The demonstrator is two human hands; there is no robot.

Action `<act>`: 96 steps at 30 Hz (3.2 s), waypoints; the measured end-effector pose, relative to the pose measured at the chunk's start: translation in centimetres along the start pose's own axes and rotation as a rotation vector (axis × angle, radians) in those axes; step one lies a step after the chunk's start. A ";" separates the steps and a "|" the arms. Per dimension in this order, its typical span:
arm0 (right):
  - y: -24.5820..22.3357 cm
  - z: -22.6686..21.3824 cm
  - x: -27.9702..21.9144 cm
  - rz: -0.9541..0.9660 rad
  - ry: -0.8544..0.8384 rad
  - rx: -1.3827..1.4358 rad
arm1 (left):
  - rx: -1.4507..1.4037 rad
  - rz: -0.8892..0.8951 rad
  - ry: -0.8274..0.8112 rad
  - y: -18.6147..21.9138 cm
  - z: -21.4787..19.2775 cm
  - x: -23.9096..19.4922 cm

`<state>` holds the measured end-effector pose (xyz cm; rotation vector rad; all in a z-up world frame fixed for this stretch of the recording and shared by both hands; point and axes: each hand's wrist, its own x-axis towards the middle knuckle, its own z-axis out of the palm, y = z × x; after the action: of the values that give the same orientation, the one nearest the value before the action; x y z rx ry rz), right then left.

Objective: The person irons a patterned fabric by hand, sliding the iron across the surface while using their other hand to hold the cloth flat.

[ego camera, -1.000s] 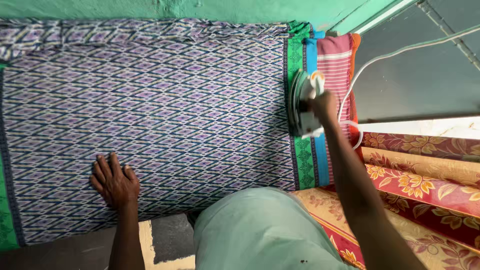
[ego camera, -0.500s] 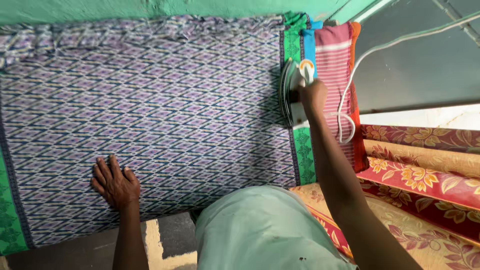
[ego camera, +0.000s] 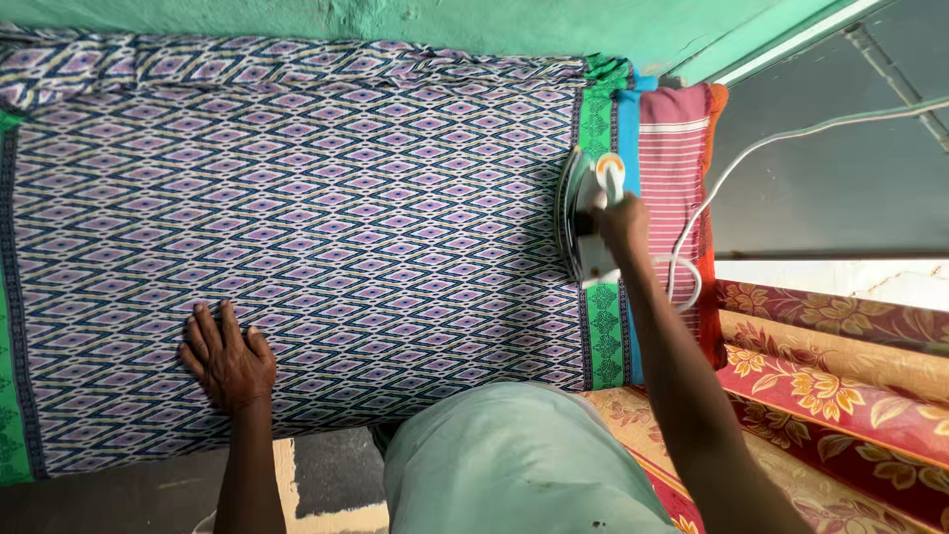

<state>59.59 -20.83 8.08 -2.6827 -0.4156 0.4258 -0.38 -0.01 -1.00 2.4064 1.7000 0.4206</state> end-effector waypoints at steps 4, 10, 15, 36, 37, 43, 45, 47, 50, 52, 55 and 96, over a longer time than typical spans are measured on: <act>0.9 0.8 -3.7 -0.131 0.142 -0.011 | 0.008 -0.010 -0.022 0.0 0.0 0.2; -1.0 2.4 3.6 -0.092 0.203 -0.021 | 0.007 -0.008 -0.005 -0.1 0.4 0.0; -2.7 2.9 8.5 -0.152 0.243 -0.040 | 0.020 -0.012 0.020 -0.1 0.4 0.4; -0.9 2.5 -3.0 -0.169 0.115 -0.106 | -0.020 -0.036 -0.013 -0.7 0.9 0.0; -1.5 3.1 -0.9 -0.211 0.149 -0.103 | -0.004 -0.027 -0.003 -0.7 1.0 0.2; -5.0 5.1 6.9 -0.310 0.249 0.033 | 0.065 -0.042 0.003 -0.6 0.9 0.4; -4.9 4.5 7.0 -0.309 0.183 0.000 | 0.049 -0.054 -0.012 -0.7 0.7 0.3; -5.3 4.0 6.1 -0.302 0.126 -0.037 | 0.067 -0.031 0.016 -0.5 0.7 0.4; -3.6 3.3 1.3 -0.136 -0.082 -0.021 | 0.056 -0.027 0.012 -0.3 0.4 0.5; -1.3 3.1 -2.8 -0.242 -0.006 -0.085 | 0.047 -0.039 -0.008 -0.3 0.4 0.3; 0.9 3.0 -8.8 -0.259 -0.010 -0.081 | 0.039 -0.053 -0.021 -0.3 0.6 0.3; -11.4 7.1 -3.9 -0.341 0.074 -0.024 | 0.085 -0.066 -0.004 -0.6 0.9 0.2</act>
<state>50.96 -9.84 7.51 -2.5701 -0.8411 0.2213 -0.59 0.42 -2.02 2.3983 1.8254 0.3404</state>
